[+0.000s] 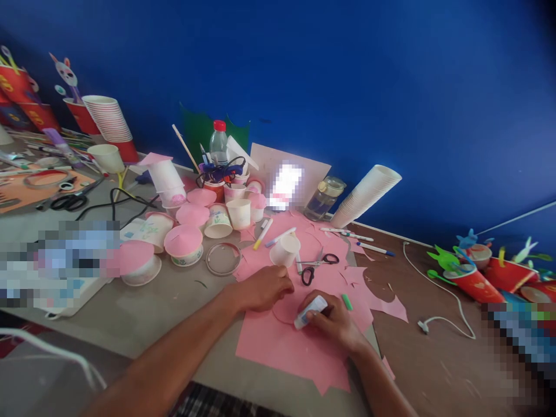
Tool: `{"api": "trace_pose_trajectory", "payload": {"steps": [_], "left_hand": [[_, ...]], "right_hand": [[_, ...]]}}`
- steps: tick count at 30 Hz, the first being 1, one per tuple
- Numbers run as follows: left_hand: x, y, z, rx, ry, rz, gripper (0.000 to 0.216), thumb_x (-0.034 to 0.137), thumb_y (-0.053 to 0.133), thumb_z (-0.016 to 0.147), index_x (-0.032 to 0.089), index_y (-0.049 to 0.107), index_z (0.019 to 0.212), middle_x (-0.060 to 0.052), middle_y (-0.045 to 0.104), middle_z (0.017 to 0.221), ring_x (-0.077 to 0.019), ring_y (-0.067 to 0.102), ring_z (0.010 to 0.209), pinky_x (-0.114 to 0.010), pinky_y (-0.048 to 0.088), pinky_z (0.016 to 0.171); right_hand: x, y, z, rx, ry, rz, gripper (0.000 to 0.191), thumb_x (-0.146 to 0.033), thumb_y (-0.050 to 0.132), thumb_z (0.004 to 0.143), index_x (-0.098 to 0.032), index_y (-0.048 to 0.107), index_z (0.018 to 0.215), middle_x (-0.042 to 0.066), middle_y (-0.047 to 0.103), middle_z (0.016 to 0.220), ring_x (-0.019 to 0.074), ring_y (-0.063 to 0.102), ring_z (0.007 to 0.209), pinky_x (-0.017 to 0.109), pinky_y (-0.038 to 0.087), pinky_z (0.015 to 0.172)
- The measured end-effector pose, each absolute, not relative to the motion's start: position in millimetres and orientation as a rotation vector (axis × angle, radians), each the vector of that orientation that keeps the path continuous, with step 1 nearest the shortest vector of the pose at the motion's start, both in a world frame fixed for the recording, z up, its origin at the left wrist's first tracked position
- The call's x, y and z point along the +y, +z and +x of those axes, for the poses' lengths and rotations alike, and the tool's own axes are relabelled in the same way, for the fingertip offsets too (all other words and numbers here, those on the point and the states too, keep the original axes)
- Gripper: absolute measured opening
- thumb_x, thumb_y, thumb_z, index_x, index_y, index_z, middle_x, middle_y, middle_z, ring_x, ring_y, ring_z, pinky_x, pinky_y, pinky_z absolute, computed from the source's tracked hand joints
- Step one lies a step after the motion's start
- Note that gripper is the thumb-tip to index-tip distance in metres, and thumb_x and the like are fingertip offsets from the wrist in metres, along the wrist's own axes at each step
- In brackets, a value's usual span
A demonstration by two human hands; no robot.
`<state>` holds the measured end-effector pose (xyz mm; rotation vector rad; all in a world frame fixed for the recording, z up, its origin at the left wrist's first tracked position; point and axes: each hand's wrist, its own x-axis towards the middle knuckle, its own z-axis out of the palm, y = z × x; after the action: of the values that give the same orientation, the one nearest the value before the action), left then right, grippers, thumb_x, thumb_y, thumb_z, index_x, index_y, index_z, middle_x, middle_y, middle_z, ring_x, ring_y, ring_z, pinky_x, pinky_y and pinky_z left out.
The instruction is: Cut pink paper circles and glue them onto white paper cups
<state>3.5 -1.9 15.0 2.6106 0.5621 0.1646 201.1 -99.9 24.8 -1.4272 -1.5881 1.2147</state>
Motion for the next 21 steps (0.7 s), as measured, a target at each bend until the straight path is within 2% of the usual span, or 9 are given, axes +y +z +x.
{"api": "trace_pose_trajectory", "payload": {"steps": [3, 6, 14, 18, 21], "left_hand": [[-2, 13, 3, 0.568, 0.131, 2.601, 0.015, 0.017, 0.047, 0.088, 0.022, 0.06, 0.094, -0.005, 0.053, 0.096, -0.018, 0.052, 0.087, -0.028, 0.039, 0.069], [-1, 9, 3, 0.58, 0.141, 2.6, 0.017, 0.018, 0.047, 0.088, 0.023, 0.06, 0.097, -0.005, 0.053, 0.096, -0.0183, 0.052, 0.087, -0.027, 0.039, 0.069], [0, 3, 3, 0.532, 0.234, 2.594, 0.015, 0.018, 0.047, 0.087, 0.023, 0.06, 0.092, -0.004, 0.053, 0.09, -0.0179, 0.052, 0.082, -0.028, 0.038, 0.066], [-1, 6, 3, 0.525, 0.253, 2.599, 0.014, 0.018, 0.047, 0.087, 0.021, 0.06, 0.089, -0.004, 0.054, 0.089, -0.0172, 0.051, 0.08, -0.028, 0.037, 0.065], [-1, 10, 3, 0.513, 0.258, 2.609, 0.016, 0.017, 0.044, 0.088, 0.02, 0.061, 0.086, -0.004, 0.055, 0.088, -0.0164, 0.051, 0.08, -0.027, 0.037, 0.066]], "right_hand": [[-101, 16, 211, -1.365, 1.166, -1.384, 0.022, -0.041, 0.061, 0.077, -0.019, 0.061, 0.08, -0.003, 0.056, 0.056, 0.0111, 0.047, 0.043, 0.022, 0.037, 0.043], [-98, 7, 215, -1.281, 1.078, -1.409, 0.024, -0.044, 0.06, 0.078, -0.02, 0.059, 0.083, -0.005, 0.049, 0.053, 0.0096, 0.04, 0.038, 0.021, 0.033, 0.038], [-90, 14, 195, -1.634, 0.76, -1.633, 0.017, -0.033, 0.058, 0.074, -0.02, 0.064, 0.082, 0.004, 0.066, 0.071, 0.0178, 0.059, 0.061, 0.026, 0.046, 0.056], [-91, 20, 192, -1.712, 0.901, -1.604, 0.013, -0.029, 0.057, 0.078, -0.021, 0.067, 0.08, 0.005, 0.069, 0.074, 0.0202, 0.062, 0.07, 0.028, 0.048, 0.061], [-96, 21, 195, -1.721, 1.06, -1.536, 0.011, -0.028, 0.06, 0.078, -0.021, 0.068, 0.077, 0.005, 0.069, 0.078, 0.02, 0.062, 0.071, 0.027, 0.048, 0.059]]}}
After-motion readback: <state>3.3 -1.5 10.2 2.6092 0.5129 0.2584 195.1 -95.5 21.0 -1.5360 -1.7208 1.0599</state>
